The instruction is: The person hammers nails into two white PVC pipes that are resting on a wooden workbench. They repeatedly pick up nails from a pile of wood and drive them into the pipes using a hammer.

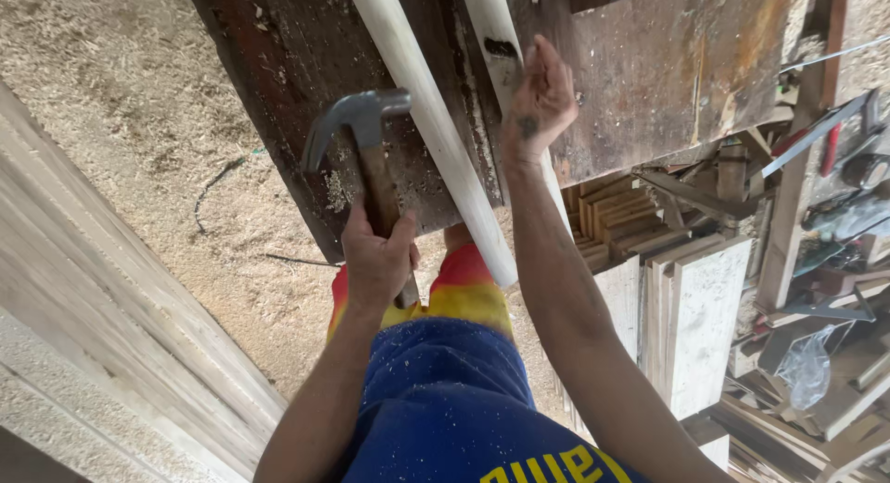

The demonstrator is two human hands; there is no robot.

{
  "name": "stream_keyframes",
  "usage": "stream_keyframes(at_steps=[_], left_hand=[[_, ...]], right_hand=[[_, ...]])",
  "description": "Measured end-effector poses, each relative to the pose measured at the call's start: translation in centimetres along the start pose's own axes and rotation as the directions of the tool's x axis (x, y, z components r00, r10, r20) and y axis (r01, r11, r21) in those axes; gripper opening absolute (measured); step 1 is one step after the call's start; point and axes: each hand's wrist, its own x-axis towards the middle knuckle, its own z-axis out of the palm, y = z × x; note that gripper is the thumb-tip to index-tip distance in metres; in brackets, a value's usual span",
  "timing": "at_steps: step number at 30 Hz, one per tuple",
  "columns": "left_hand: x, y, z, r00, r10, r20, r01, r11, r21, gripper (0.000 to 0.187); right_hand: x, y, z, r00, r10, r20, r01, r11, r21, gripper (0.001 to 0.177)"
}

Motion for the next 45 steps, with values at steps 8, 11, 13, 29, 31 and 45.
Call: stream_keyframes(at_steps=[8,11,13,29,31,45], left_hand=[[3.3,1.5,1.8,0.976,0.186,0.114,-0.216,0.897,0.385,0.019],[4.2,2.6,2.7,0.957,0.24,0.162,-0.289,0.835,0.469,0.018],[4.6,3.3,3.2,0.932,0.309,0.19,-0.363,0.781,0.509,0.021],[5.7,5.4,5.5,0.794,0.464,0.392,-0.599,0.487,0.635,0.034],[6.4,5.4,5.7,0.821,0.398,0.41,-0.566,0.47,0.677,0.038],[5.0,6.9,5.7,0.706,0.539,0.46,-0.688,0.367,0.626,0.03]], right_hand=[[0.4,-0.7,0.0,0.948,-0.209,0.239,0.229,0.971,-0.062,0.012],[1.0,-1.6,-0.4,0.934,-0.175,0.31,0.217,0.97,-0.107,0.013],[1.4,-2.0,-0.6,0.928,-0.144,0.345,0.183,0.979,-0.084,0.015],[2.5,0.1,-0.4,0.904,-0.214,0.37,0.207,0.977,0.058,0.013],[2.4,0.0,-0.3,0.905,-0.221,0.362,0.21,0.975,0.069,0.012],[1.8,-3.2,-1.2,0.774,-0.562,0.293,0.632,0.721,-0.284,0.032]])
